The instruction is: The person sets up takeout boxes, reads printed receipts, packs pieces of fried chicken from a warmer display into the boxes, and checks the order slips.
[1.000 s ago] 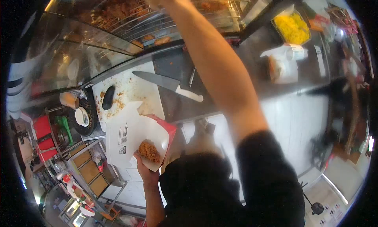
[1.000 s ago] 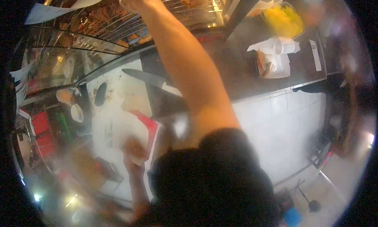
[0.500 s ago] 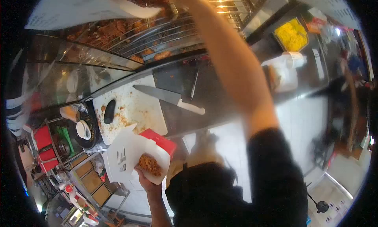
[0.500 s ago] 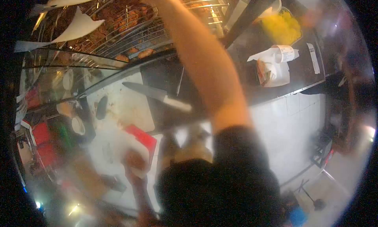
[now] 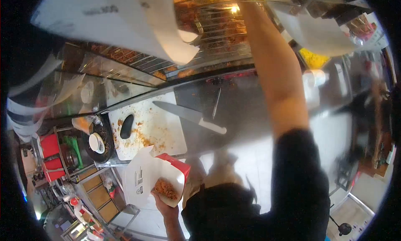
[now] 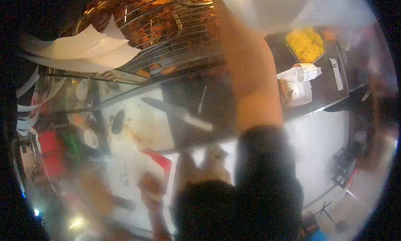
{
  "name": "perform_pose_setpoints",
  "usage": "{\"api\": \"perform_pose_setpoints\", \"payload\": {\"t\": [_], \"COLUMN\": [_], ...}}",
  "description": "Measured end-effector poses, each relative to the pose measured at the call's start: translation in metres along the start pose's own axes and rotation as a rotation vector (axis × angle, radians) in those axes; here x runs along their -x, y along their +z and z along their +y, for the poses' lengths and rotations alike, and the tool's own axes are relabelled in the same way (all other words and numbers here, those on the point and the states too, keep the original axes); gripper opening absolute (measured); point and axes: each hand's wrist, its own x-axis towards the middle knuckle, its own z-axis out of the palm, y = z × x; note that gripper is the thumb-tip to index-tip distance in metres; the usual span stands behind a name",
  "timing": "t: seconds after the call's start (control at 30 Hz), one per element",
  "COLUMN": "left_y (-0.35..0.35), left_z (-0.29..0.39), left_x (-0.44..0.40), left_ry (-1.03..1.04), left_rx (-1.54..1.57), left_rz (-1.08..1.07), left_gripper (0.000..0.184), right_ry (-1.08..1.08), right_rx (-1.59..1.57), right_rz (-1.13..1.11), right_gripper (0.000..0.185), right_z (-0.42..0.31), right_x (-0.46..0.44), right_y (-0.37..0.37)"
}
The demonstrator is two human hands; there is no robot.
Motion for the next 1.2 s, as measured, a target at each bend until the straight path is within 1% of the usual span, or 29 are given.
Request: {"api": "perform_pose_setpoints", "payload": {"t": [0.03, 0.07, 0.13, 0.17, 0.23, 0.27, 0.3, 0.37, 0.43, 0.47, 0.5, 0.53, 0.6, 0.63, 0.67, 0.7, 0.73, 0.77, 0.8, 0.83, 0.87, 0.9, 0.93, 0.97, 1.03, 1.1, 1.13, 1.17, 1.2], "left_y": [0.004, 0.009, 0.021, 0.014, 0.009, 0.005, 0.021, 0.019, -0.003, 0.001, 0.006, 0.011, 0.012, 0.011, 0.010, 0.004, -0.005, 0.001, 0.010, 0.008, 0.040, 0.060, 0.068, 0.069, 0.081, 0.097, 0.096, 0.095, 0.096], "left_z": [0.000, 0.001, 0.012, 0.008, 0.001, -0.003, 0.004, 0.007, -0.005, -0.001, 0.002, 0.006, 0.008, 0.008, 0.008, 0.002, -0.009, -0.008, -0.004, -0.010, 0.014, 0.035, 0.047, 0.049, 0.058, 0.078, 0.080, 0.082, 0.080], "left_x": [-0.001, -0.001, 0.010, 0.006, -0.004, -0.004, 0.006, 0.010, 0.003, 0.005, 0.008, 0.008, 0.007, 0.000, -0.008, -0.025, -0.033, -0.034, -0.042, -0.058, -0.047, -0.039, -0.038, -0.042, -0.043, -0.025, -0.022, -0.019, -0.022], "left_ry": [-0.042, -0.042, -0.037, -0.026, -0.046, -0.038, -0.018, 0.003, -0.050, -0.049, -0.007, 0.035, 0.025, 0.020, 0.015, -0.082, -0.169, -0.062, 0.042, -0.011, 0.021, 0.095, 0.098, 0.105, 0.142, 0.111, 0.119, 0.268, 0.170], "left_rx": [0.201, 0.202, -0.035, -0.041, 0.128, 0.128, -0.007, -0.147, 0.163, 0.166, 0.008, -0.148, -0.134, -0.127, -0.121, 0.195, 0.519, 0.372, 0.219, 0.262, 0.219, 0.094, 0.210, 0.272, 0.350, 0.370, 0.383, 0.209, 0.344], "left_rz": [0.034, 0.034, 0.005, -0.003, -0.080, -0.086, -0.056, -0.022, -0.029, -0.028, -0.036, -0.043, -0.040, -0.041, -0.043, -0.117, -0.170, -0.239, -0.281, -0.177, -0.088, -0.087, -0.204, -0.217, -0.242, -0.199, -0.196, -0.271, -0.291], "left_gripper": [0.065, 0.065, 0.065, 0.065, 0.064, 0.064, 0.063, 0.062, 0.061, 0.061, 0.061, 0.060, 0.060, 0.059, 0.059, 0.059, 0.058, 0.055, 0.051, 0.057, 0.058, 0.058, 0.059, 0.060, 0.060, 0.062, 0.062, 0.061, 0.060], "right_ry": [-0.001, -0.001, 0.001, 0.000, -0.007, -0.008, -0.006, 0.006, 0.026, 0.033, 0.051, 0.062, 0.074, 0.028, -0.013, 0.008, 0.127, 0.293, 0.558, 0.587, 0.683, 0.519, 0.361, 0.229, 0.381, 0.386, 0.351, 0.299, 0.095], "right_rx": [0.000, -0.002, -0.009, -0.016, -0.026, -0.037, -0.048, -0.088, -0.183, -0.314, -0.463, -0.773, -1.476, -1.519, -0.971, -0.417, -1.001, -1.594, -2.071, -2.092, -2.071, -1.788, -1.456, -1.162, -1.790, -1.333, -1.288, -1.229, -1.152], "right_rz": [0.009, 0.014, 0.001, -0.007, -0.022, -0.030, -0.036, -0.036, -0.027, -0.023, -0.020, -0.053, -0.183, -0.218, -0.096, 0.010, 0.016, -0.011, -0.128, -0.111, -0.164, -0.231, -0.263, -0.254, -0.398, -0.692, -0.868, -1.042, -1.081], "right_gripper": [0.024, 0.025, 0.027, 0.028, 0.031, 0.032, 0.033, 0.036, 0.039, 0.040, 0.042, 0.043, 0.046, 0.047, 0.048, 0.048, 0.045, 0.042, 0.051, 0.063, 0.040, 0.042, 0.046, 0.049, 0.056, 0.053, 0.053, 0.054, 0.051], "right_z": [0.003, 0.004, 0.001, -0.002, -0.007, -0.009, -0.007, -0.002, 0.003, 0.007, 0.010, 0.013, 0.021, 0.023, -0.006, -0.038, -0.029, -0.023, -0.038, -0.061, -0.070, -0.059, -0.048, -0.036, -0.066, -0.077, -0.102, -0.126, -0.161], "right_x": [0.002, 0.003, 0.002, -0.001, -0.006, -0.007, -0.008, -0.010, -0.009, -0.009, -0.007, -0.005, 0.006, 0.022, 0.062, 0.104, 0.126, 0.153, 0.177, 0.196, 0.215, 0.243, 0.271, 0.298, 0.314, 0.328, 0.323, 0.317, 0.315], "right_y": [-0.003, -0.004, -0.001, 0.001, 0.006, 0.008, 0.010, 0.012, 0.011, 0.009, 0.007, 0.005, -0.002, -0.011, -0.050, -0.091, -0.092, -0.090, -0.106, -0.115, -0.117, -0.114, -0.110, -0.106, -0.120, -0.116, -0.121, -0.126, -0.126]}}
